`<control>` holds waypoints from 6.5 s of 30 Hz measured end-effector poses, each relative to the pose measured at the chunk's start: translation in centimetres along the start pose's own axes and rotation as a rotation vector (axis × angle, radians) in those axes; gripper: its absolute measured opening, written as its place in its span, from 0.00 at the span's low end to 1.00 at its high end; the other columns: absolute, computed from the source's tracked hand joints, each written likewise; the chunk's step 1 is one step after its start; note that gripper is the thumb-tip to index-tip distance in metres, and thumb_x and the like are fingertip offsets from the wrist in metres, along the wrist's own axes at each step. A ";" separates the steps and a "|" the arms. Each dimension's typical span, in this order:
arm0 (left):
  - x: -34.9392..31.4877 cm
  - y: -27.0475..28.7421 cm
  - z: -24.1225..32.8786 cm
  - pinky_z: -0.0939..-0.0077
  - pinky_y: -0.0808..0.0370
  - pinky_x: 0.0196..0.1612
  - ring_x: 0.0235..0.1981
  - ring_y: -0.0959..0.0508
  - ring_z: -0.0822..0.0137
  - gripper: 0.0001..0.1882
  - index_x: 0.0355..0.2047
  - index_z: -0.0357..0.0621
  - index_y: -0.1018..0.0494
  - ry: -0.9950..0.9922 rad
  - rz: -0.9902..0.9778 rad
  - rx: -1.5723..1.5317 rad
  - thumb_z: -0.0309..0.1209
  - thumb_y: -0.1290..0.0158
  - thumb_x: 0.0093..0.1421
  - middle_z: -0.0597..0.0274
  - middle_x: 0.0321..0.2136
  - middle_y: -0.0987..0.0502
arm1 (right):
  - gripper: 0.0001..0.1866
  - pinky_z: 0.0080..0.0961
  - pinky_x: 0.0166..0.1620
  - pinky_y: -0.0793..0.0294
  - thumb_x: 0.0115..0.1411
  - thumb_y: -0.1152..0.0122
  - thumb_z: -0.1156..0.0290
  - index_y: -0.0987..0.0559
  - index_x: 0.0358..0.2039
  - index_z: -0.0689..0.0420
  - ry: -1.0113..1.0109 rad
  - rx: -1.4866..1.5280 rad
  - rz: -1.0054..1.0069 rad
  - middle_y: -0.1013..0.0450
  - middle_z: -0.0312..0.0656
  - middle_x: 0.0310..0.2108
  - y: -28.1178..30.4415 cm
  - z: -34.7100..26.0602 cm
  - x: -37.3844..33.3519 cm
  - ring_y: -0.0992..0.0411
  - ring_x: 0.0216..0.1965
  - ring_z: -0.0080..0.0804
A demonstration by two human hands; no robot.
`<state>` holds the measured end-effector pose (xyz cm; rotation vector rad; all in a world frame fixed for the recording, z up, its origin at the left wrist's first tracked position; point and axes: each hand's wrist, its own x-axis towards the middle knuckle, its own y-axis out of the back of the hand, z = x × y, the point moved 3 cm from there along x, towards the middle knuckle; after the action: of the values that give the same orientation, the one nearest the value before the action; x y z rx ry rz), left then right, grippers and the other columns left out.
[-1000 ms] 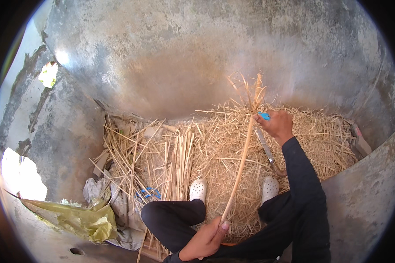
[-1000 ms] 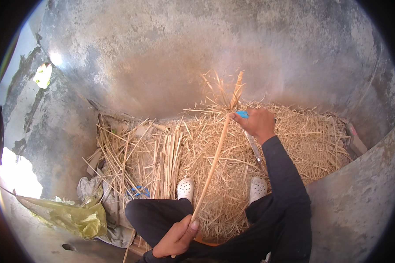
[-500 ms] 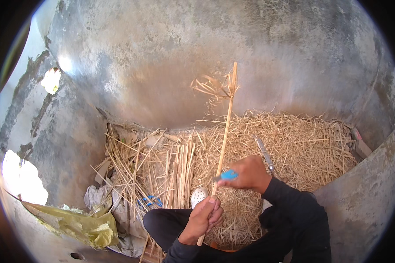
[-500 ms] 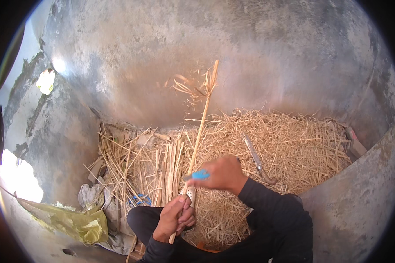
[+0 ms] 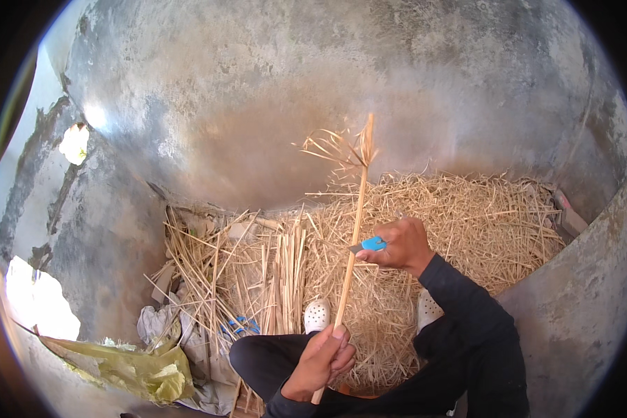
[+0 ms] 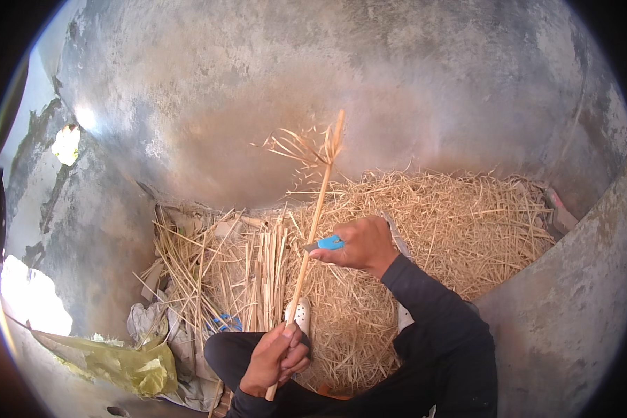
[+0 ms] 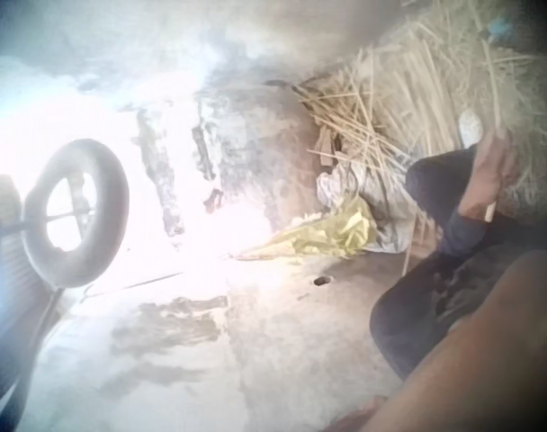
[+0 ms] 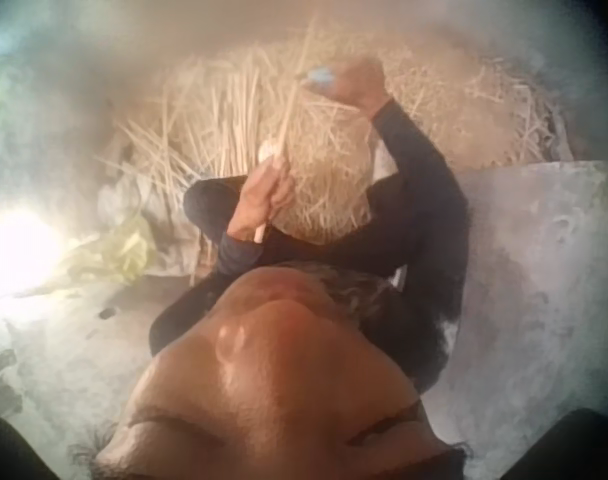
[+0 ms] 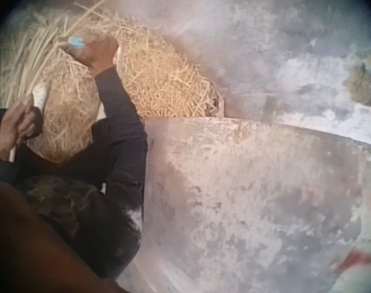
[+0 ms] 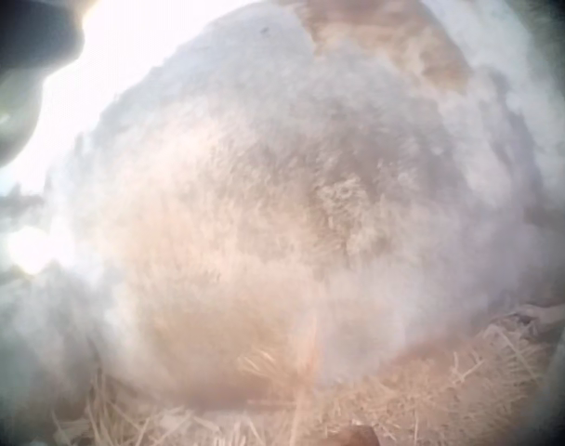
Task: The person sits on a straw-covered floor and uses a knife to strip bark and trim small branches from a long, thin stick. They hold the stick with one hand and scrape along its length with the knife in the other, discarding the trimmings onto the floor.
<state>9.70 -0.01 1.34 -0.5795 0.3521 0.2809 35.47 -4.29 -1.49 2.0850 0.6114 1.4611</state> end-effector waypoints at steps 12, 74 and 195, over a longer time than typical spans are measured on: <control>-2.8 -0.8 -4.1 0.82 0.46 0.21 0.16 0.46 0.78 0.16 0.30 0.47 0.41 0.065 -0.038 0.035 0.44 0.61 0.71 0.72 0.15 0.44 | 0.44 0.33 0.16 0.41 0.54 0.60 0.22 0.30 0.08 0.53 -0.388 -0.297 0.014 0.44 0.33 0.05 -0.2 11.2 -0.2 0.40 0.09 0.30; 0.5 1.9 0.8 0.85 0.49 0.22 0.18 0.46 0.81 0.16 0.38 0.43 0.33 -0.158 0.137 0.458 0.41 0.63 0.73 0.75 0.16 0.44 | 0.40 0.38 0.17 0.38 0.59 0.54 0.30 0.24 0.11 0.55 -0.556 0.318 -0.249 0.34 0.44 0.09 -1.8 6.0 -0.6 0.32 0.12 0.38; -1.3 -0.2 2.0 0.69 0.36 0.18 0.13 0.28 0.61 0.11 0.46 0.39 0.33 -0.237 0.206 1.090 0.32 0.53 0.68 0.57 0.12 0.32 | 0.40 0.32 0.14 0.40 0.49 0.47 0.24 0.32 0.06 0.50 0.000 -0.012 -0.015 0.40 0.36 0.05 0.5 -1.0 0.3 0.36 0.08 0.35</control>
<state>9.13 0.74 3.52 0.5613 0.2836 0.3064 34.64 -4.31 -0.67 2.0677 0.6152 1.4527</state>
